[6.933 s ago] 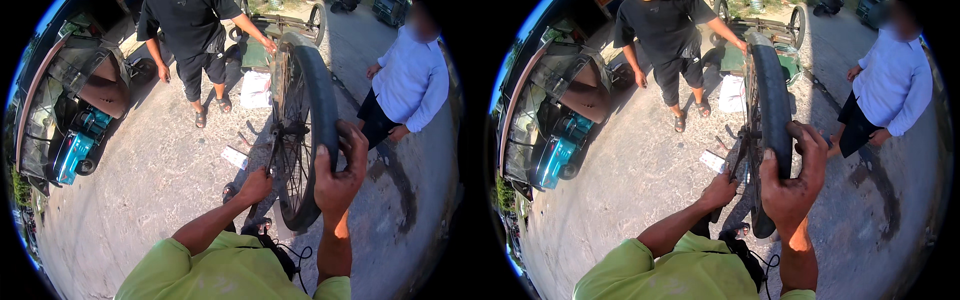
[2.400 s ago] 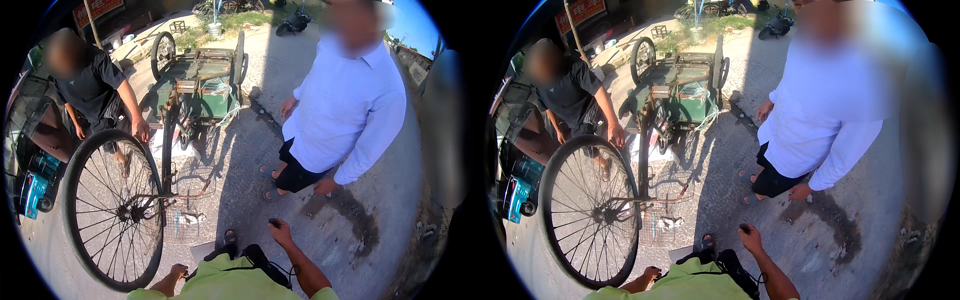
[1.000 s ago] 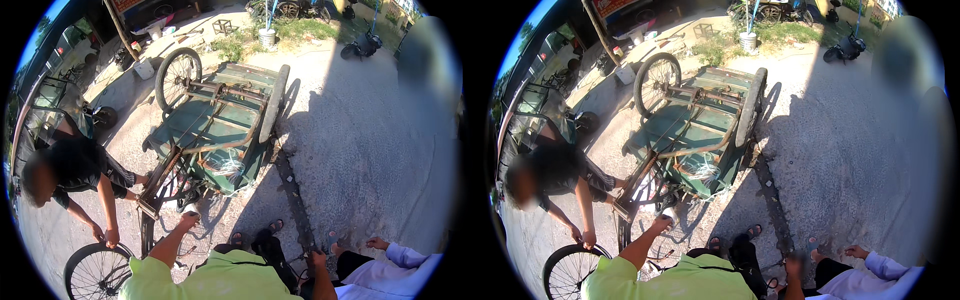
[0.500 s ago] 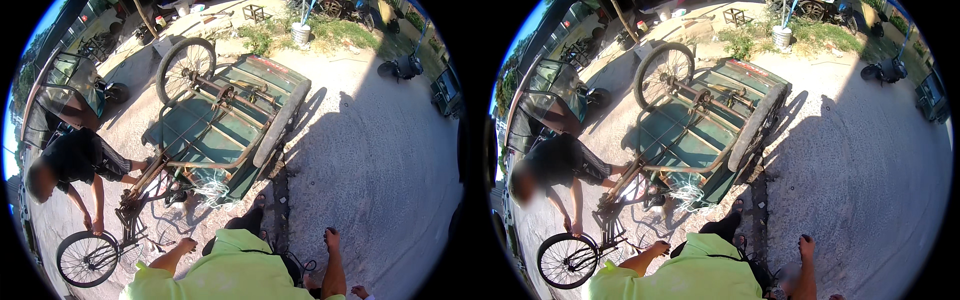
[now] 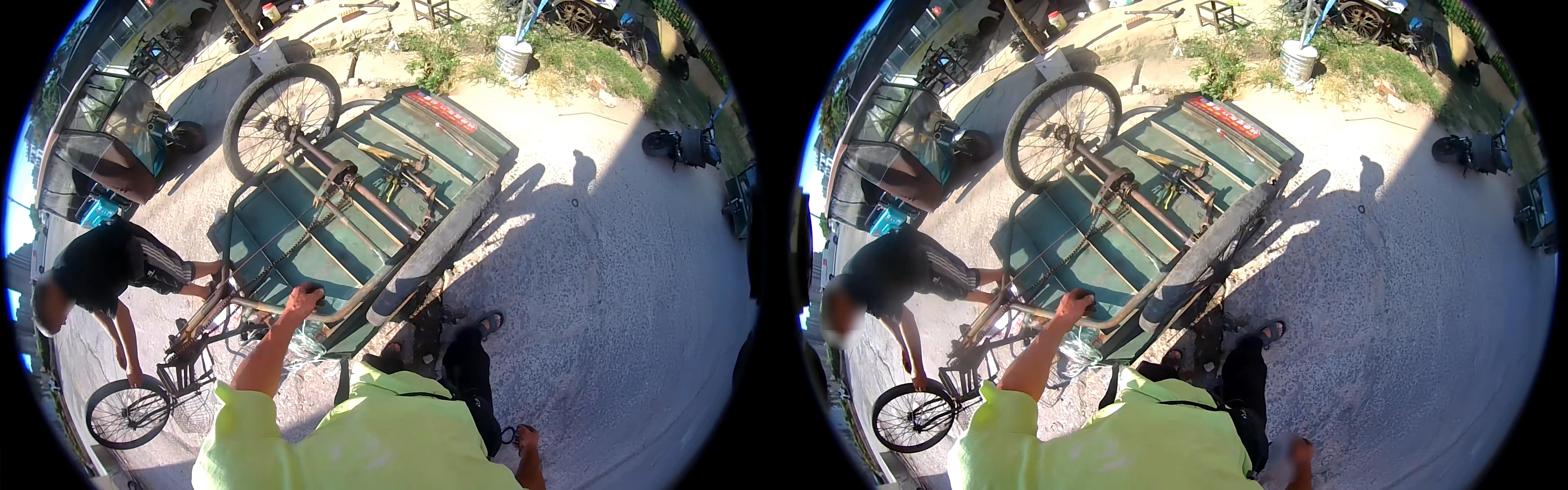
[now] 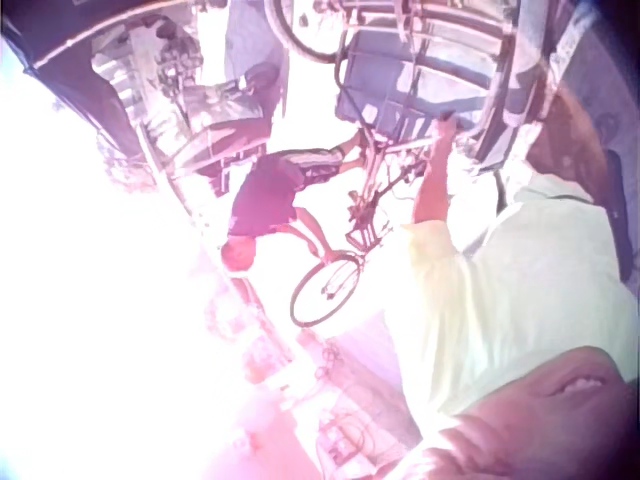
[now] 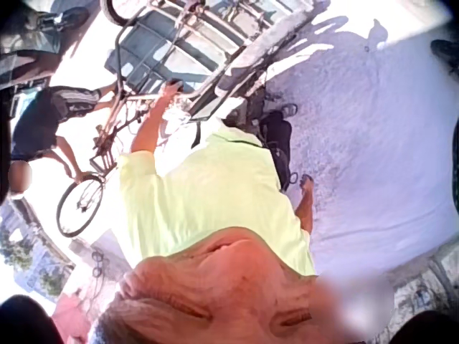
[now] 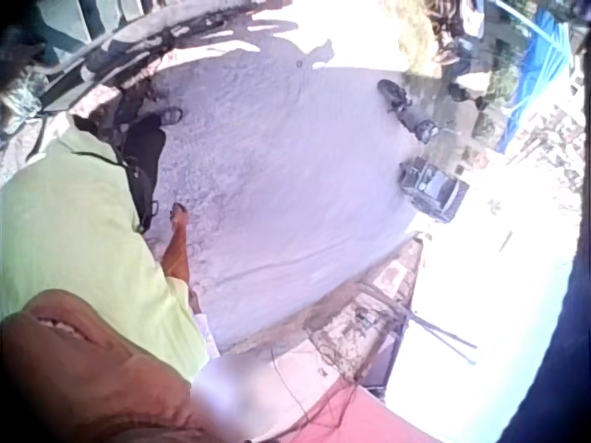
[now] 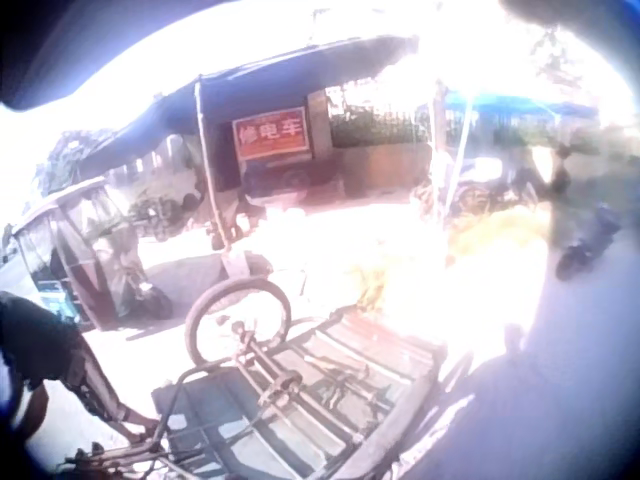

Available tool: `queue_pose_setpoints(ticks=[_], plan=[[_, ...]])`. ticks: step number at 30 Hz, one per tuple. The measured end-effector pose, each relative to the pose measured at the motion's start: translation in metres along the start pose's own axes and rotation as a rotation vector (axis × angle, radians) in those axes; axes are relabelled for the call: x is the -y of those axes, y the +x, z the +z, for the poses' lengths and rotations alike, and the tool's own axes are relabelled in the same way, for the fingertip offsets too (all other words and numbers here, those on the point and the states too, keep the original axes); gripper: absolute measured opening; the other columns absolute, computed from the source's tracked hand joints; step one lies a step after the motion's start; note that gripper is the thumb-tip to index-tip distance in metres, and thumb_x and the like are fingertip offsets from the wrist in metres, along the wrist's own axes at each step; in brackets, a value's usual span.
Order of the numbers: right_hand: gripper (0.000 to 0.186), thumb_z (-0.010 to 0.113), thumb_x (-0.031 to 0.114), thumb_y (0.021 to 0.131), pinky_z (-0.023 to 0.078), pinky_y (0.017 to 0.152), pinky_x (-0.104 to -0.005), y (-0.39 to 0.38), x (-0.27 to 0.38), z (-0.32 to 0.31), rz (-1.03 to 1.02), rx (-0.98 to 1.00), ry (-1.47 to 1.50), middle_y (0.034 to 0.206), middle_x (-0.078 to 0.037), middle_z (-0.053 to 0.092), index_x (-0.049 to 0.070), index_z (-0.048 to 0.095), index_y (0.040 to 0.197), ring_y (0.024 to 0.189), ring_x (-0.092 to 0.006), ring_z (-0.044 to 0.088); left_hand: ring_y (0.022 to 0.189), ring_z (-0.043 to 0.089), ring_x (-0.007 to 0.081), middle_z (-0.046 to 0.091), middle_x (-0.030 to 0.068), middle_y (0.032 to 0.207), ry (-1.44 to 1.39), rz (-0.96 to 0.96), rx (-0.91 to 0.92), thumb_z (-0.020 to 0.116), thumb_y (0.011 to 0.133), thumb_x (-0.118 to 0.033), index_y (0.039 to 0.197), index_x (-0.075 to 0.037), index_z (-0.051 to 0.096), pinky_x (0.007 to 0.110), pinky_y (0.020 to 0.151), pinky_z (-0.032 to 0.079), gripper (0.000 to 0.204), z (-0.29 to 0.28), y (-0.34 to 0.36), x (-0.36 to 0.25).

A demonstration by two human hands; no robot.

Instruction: The person repairs a bicycle wheel by using a hammer and a metal bar to adjust the spokes. They repeatedly strike the spokes to true the wheel while another person holds the wheel steady. The task involves precise manual coordination to align the wheel structure.

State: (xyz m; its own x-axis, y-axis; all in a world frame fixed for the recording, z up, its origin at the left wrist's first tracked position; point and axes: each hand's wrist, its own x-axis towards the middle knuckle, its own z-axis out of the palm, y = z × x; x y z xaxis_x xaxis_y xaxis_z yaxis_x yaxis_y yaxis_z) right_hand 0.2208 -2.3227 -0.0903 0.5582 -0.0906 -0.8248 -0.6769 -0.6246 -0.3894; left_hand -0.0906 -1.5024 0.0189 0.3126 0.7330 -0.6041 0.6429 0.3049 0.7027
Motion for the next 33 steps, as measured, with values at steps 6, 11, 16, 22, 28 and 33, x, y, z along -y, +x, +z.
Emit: queue_pose_setpoints(ticks=[6, 11, 16, 22, 28, 33], plan=[[0.032, 0.062, 0.023, 0.087, 0.05, 0.057, -0.0377, 0.066, 0.111, -0.02, 0.21, 0.026, -0.001, 0.084, -0.007, 0.064, 0.006, 0.064, 0.113, 0.068, -0.0206, 0.062, 0.075, 0.067, 0.015, 0.072, 0.0079, 0.09, 0.115, -0.053, -0.17, 0.065, 0.089, -0.024, 0.11, -0.002, 0.069, 0.031, 0.062, 0.055, 0.03, 0.087, 0.029, -0.122], [0.03, 0.059, 0.018, 0.088, 0.045, 0.052, -0.0312, 0.207, 0.222, -0.139, -0.005, -0.002, -0.035, 0.083, -0.005, 0.06, 0.006, 0.061, 0.115, 0.065, -0.0173, 0.059, 0.071, 0.067, 0.0143, 0.072, 0.0067, 0.085, 0.219, -0.094, -0.274, 0.066, 0.087, -0.022, 0.106, -0.002, 0.07, 0.029, 0.066, 0.053, 0.028, 0.143, 0.034, -0.201], [0.031, 0.06, 0.019, 0.09, 0.043, 0.052, -0.028, 0.232, 0.416, -0.185, -0.097, 0.007, 0.044, 0.086, -0.003, 0.061, 0.008, 0.059, 0.119, 0.066, -0.0149, 0.058, 0.075, 0.068, 0.0137, 0.072, 0.0083, 0.084, 0.328, -0.066, -0.265, 0.066, 0.088, -0.024, 0.106, -0.002, 0.07, 0.031, 0.07, 0.053, 0.029, 0.175, 0.083, -0.283], [0.025, 0.06, 0.019, 0.091, 0.046, 0.059, -0.0328, 0.216, 0.541, -0.168, 0.012, -0.09, -0.097, 0.086, -0.003, 0.062, 0.007, 0.062, 0.112, 0.076, -0.0188, 0.061, 0.088, 0.071, 0.0235, 0.073, 0.0133, 0.098, 0.427, -0.08, -0.114, 0.068, 0.086, -0.029, 0.11, -0.003, 0.07, 0.037, 0.081, 0.054, 0.036, 0.228, 0.19, -0.321], [0.027, 0.06, 0.019, 0.096, 0.057, 0.061, -0.0336, 0.246, 0.497, -0.252, 0.165, 0.114, -0.104, 0.101, -0.012, 0.07, 0.006, 0.064, 0.119, 0.08, -0.0249, 0.07, 0.077, 0.071, 0.0219, 0.074, 0.0112, 0.09, 0.544, -0.212, -0.083, 0.068, 0.083, -0.034, 0.103, -0.007, 0.074, 0.037, 0.074, 0.056, 0.034, 0.282, 0.341, -0.287], [0.032, 0.071, 0.014, 0.087, 0.059, 0.067, -0.0333, 0.188, 0.499, -0.357, 0.146, 0.26, -0.819, 0.099, -0.006, 0.07, 0.007, 0.064, 0.118, 0.079, -0.0173, 0.065, 0.094, 0.069, 0.0303, 0.073, 0.0153, 0.099, 0.402, -0.371, -0.098, 0.067, 0.082, -0.037, 0.103, -0.008, 0.075, 0.041, 0.083, 0.054, 0.037, 0.329, 0.429, -0.211]])
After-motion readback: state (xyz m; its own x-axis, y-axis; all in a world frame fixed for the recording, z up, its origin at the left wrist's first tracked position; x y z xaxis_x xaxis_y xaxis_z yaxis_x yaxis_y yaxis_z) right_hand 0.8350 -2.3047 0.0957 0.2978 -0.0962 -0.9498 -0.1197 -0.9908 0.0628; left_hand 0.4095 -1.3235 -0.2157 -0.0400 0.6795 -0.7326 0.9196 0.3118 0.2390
